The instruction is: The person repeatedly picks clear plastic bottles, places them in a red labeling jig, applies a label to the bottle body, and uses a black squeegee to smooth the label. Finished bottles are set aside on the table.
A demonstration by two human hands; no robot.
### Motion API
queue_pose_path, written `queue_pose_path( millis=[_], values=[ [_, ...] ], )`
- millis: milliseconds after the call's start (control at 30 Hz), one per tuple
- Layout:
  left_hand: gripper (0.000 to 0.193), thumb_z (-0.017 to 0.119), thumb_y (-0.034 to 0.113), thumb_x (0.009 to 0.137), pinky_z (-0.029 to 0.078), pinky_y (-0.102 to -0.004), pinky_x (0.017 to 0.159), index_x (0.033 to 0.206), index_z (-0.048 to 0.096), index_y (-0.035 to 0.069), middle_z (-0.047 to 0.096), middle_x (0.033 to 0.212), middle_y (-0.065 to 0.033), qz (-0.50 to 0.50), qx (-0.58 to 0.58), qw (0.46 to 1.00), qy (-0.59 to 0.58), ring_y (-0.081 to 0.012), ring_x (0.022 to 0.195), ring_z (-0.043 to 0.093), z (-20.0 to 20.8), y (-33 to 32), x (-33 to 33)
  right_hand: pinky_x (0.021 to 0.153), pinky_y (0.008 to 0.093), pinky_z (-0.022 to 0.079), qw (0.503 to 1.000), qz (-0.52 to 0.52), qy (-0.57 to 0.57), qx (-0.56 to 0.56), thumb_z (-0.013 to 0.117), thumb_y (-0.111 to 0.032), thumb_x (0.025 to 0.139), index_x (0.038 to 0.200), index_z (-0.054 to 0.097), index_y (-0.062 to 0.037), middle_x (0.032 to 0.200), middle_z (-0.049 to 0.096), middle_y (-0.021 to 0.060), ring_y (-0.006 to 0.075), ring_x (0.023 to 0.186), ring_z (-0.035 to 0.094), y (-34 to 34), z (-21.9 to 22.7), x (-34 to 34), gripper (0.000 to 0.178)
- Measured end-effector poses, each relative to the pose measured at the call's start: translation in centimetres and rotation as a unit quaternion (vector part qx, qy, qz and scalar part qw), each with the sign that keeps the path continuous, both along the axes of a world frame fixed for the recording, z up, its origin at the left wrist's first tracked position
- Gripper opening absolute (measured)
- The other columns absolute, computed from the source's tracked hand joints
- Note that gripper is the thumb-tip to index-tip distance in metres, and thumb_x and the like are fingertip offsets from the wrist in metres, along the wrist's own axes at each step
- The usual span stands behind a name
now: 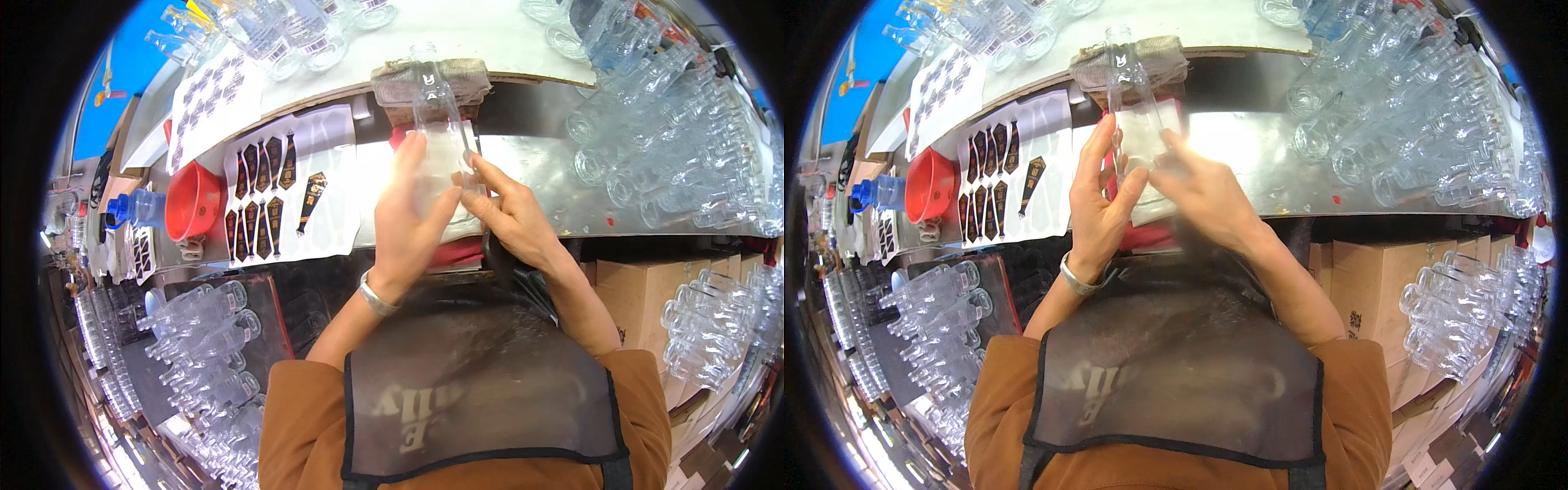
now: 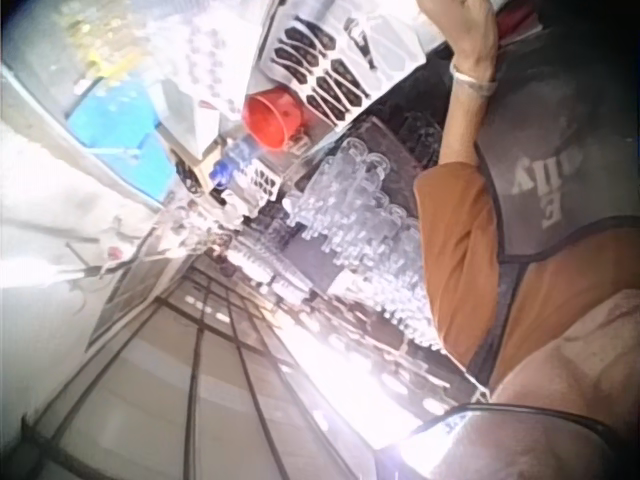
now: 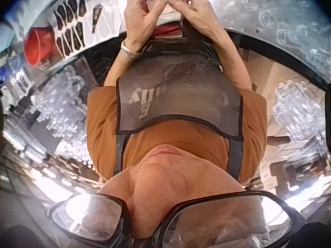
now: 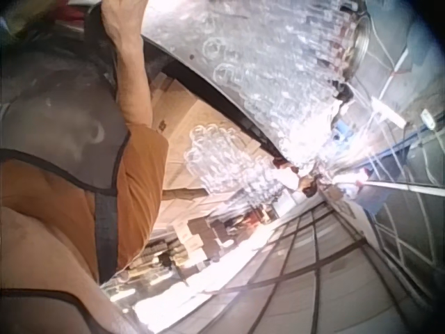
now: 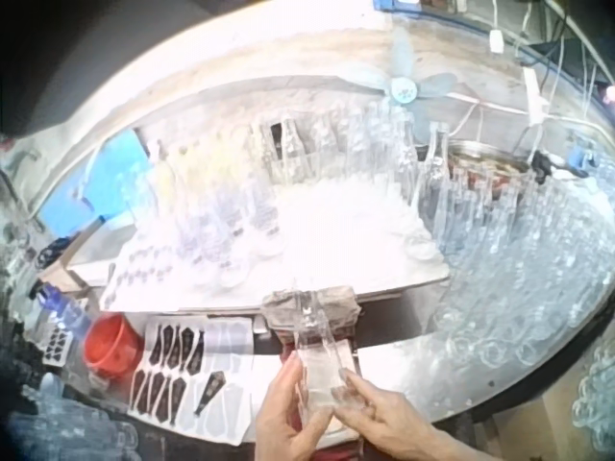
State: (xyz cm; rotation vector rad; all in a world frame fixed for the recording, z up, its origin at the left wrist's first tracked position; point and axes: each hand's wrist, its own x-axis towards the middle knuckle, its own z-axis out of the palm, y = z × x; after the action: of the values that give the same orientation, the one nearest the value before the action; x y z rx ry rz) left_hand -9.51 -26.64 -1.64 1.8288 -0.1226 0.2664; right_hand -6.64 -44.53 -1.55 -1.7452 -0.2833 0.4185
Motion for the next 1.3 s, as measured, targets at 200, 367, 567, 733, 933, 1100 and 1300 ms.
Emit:
queue_pose_path(
  millis=[200,367,567,733,933,1100,1300],
  values=[
    [0.069,0.074,0.014,0.09,0.045,-0.0397,0.106,0.15,0.041,0.002,0.044,0.151,-0.0176,0.015,0.073,0.996,-0.044,-0.0274,0.133,0.05,-1.1,1.4,-0.6,0.093,0.0301,0.049,0.997,-0.001,0.042,0.064,0.06,-0.025,0.101,0.147,0.041,0.0068,0.129,0.065,0.0175,0.0171,0.104,0.064,-0.4,-1.3,0.1,0.058],
    [0.056,0.072,0.025,0.092,0.049,-0.0408,0.096,0.137,0.053,-0.002,0.057,0.131,-0.0192,0.194,0.376,0.905,-0.045,-0.0317,0.116,0.059,-4.9,11.3,-0.2,0.065,0.0216,0.049,0.99,-0.047,0.06,0.122,0.057,-0.023,0.103,0.143,0.047,0.0053,0.127,0.064,0.0127,0.0059,0.069,0.057,-1.6,-1.2,-0.3,0.05],
    [0.045,0.07,0.027,0.09,0.045,-0.0431,0.098,0.124,0.062,-0.001,0.061,0.126,-0.017,0.068,0.504,0.86,0.035,-0.0347,0.116,0.057,-4.0,12.3,-2.0,0.058,0.0189,0.044,0.988,-0.074,0.045,0.126,0.057,-0.024,0.103,0.136,0.054,0.0039,0.123,0.066,0.0114,0.0052,0.062,0.051,-2.3,-1.8,0.3,0.043],
    [0.055,0.078,0.016,0.081,0.044,-0.0428,0.103,0.13,0.06,0.001,0.057,0.136,-0.0168,-0.016,0.512,0.858,-0.009,-0.0345,0.122,0.055,-2.5,12.4,-7.7,0.058,0.0174,0.042,0.986,-0.099,0.064,0.117,0.058,-0.024,0.102,0.13,0.058,0.0027,0.118,0.068,0.0092,0.0038,0.061,0.05,-4.1,-2.4,0.1,0.039],
    [0.061,0.082,0.014,0.074,0.039,-0.0425,0.102,0.13,0.061,0.005,0.058,0.131,-0.0118,0.081,0.494,0.865,0.007,-0.0317,0.121,0.054,-4.4,11.4,-8.3,0.057,0.0166,0.04,0.989,-0.094,0.056,0.103,0.058,-0.023,0.102,0.127,0.061,0.0022,0.111,0.071,0.0076,0.0026,0.061,0.048,-3.2,-1.9,0.3,0.035],
    [0.032,0.078,0.002,0.076,0.045,-0.0366,0.091,0.107,0.073,0.009,0.07,0.11,-0.0052,0.125,0.463,0.871,-0.107,-0.0255,0.102,0.065,-6.2,13.9,-9.7,0.057,0.0158,0.04,0.991,-0.093,0.049,0.079,0.057,-0.022,0.102,0.127,0.06,0.0032,0.111,0.071,0.0097,0.0028,0.059,0.048,-4.3,-2.8,0.0,0.036],
    [0.02,0.063,0.017,0.1,0.053,-0.0262,0.084,0.107,0.068,-0.001,0.073,0.11,-0.0093,0.236,-0.081,0.939,0.237,-0.0167,0.096,0.069,-3.2,13.8,-8.3,0.058,0.0166,0.041,0.988,-0.114,0.07,0.082,0.057,-0.02,0.101,0.124,0.062,0.003,0.105,0.072,0.0094,0.0031,0.059,0.049,-6.0,-3.8,-0.6,0.033]
  ],
)
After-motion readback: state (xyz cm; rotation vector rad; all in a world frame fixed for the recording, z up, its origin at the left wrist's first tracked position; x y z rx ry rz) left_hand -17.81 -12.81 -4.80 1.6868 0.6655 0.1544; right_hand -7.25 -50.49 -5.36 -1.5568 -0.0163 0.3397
